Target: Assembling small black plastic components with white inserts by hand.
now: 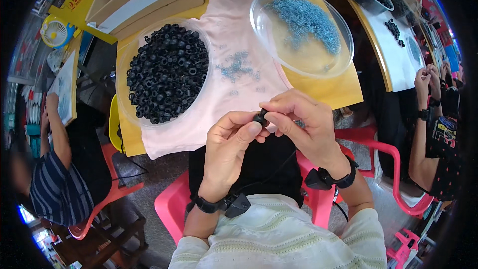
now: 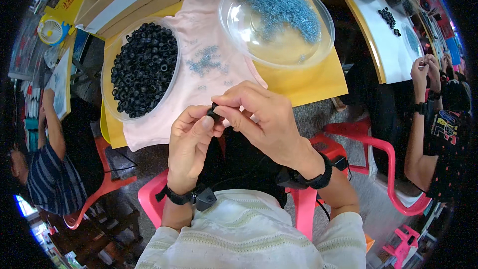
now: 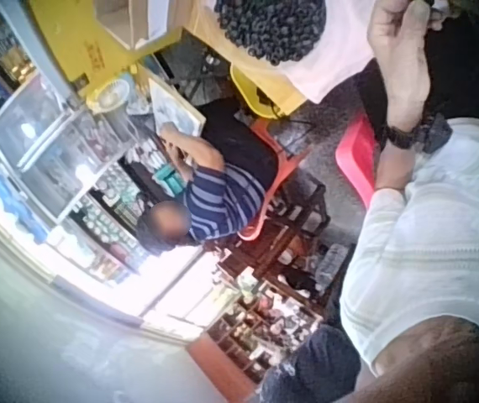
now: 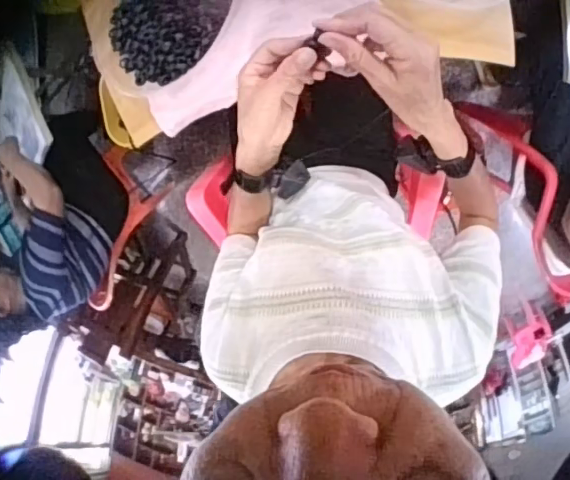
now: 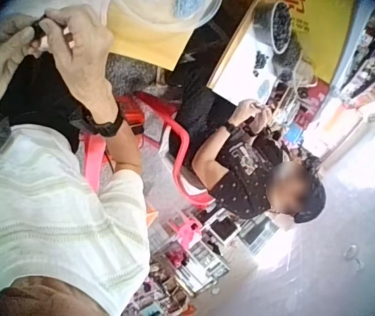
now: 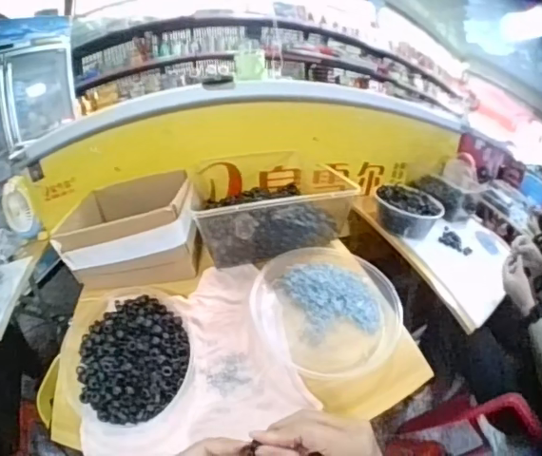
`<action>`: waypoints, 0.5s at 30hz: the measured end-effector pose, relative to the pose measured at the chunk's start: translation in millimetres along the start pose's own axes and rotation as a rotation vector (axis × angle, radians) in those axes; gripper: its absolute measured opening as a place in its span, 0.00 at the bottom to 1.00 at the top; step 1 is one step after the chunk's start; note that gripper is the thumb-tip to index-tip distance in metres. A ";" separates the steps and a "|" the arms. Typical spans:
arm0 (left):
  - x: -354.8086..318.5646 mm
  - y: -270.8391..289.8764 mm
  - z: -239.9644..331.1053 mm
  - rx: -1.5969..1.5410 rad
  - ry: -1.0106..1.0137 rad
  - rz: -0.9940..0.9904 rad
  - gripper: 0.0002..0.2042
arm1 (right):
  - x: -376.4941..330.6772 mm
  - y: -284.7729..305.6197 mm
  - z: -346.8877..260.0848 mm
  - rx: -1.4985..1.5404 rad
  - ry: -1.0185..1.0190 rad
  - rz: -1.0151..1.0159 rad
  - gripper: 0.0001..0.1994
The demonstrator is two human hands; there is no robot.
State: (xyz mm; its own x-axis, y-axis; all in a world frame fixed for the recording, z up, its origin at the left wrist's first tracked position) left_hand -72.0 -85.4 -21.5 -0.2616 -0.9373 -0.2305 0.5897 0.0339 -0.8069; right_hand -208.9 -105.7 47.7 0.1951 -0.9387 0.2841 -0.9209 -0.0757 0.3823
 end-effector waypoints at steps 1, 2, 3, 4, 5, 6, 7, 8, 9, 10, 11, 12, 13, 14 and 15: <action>0.2 0.4 -2.1 -0.022 0.021 -0.007 0.08 | -0.3 -0.5 3.0 0.032 -0.026 -0.012 0.07; 0.3 0.6 -4.5 -0.043 0.042 -0.014 0.08 | -0.4 -1.1 6.1 0.065 -0.051 -0.024 0.07; 0.8 0.3 -7.2 -0.065 0.063 -0.022 0.08 | -0.6 -1.3 8.8 0.096 -0.076 -0.036 0.07; 1.2 0.9 -8.7 -0.064 0.070 -0.021 0.08 | -0.7 -0.4 8.7 0.089 -0.071 -0.033 0.07; 1.3 1.5 -10.3 -0.063 0.077 -0.020 0.08 | -0.9 0.3 8.3 0.081 -0.065 -0.030 0.06; 1.5 2.0 -10.8 -0.061 0.081 -0.019 0.08 | -0.5 1.0 7.7 0.073 -0.057 -0.029 0.06; 1.2 2.7 -11.7 -0.065 0.086 -0.017 0.08 | -0.5 2.1 4.7 0.023 -0.012 -0.029 0.07; 0.7 3.4 -12.5 -0.068 0.092 -0.015 0.07 | -0.8 2.9 2.0 -0.027 0.032 -0.029 0.08; 0.3 3.9 -13.1 -0.072 0.097 -0.012 0.07 | -1.3 3.3 -1.0 -0.077 0.076 -0.031 0.10; 0.3 3.7 -13.4 -0.090 0.103 -0.013 0.07 | -1.7 4.0 -4.6 -0.106 0.098 -0.030 0.11; 0.3 3.4 -13.6 -0.108 0.109 -0.015 0.07 | -2.3 4.4 -9.7 -0.135 0.119 -0.029 0.13; 0.1 3.2 -13.9 -0.125 0.115 -0.015 0.07 | -3.0 4.3 -13.1 -0.162 0.140 -0.028 0.15; -0.2 1.0 -14.7 -0.139 0.128 -0.014 0.07 | -3.5 4.2 -14.7 -0.198 0.166 -0.026 0.17; -0.6 -2.7 -15.0 -0.153 0.140 -0.012 0.07 | -4.0 4.0 -16.0 -0.234 0.192 -0.024 0.18; -1.0 -4.9 -16.5 -0.169 0.156 -0.012 0.07 | -5.1 4.1 -17.0 -0.272 0.215 -0.020 0.19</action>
State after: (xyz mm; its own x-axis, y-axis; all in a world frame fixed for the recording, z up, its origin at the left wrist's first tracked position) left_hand -87.2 -78.8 -26.3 -0.3903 -0.8733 -0.2914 0.4533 0.0932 -0.8865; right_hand -207.9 -95.5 62.7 0.3059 -0.8434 0.4417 -0.7982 0.0257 0.6019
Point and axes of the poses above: each hand's wrist, its own x-axis towards the middle knuckle, its own y-axis out of the back of the hand, z = x × y, the point moved 8 cm from there along x, towards the middle knuckle, and after that the axes turned 11 degrees about -x, right-handed, at the moved point
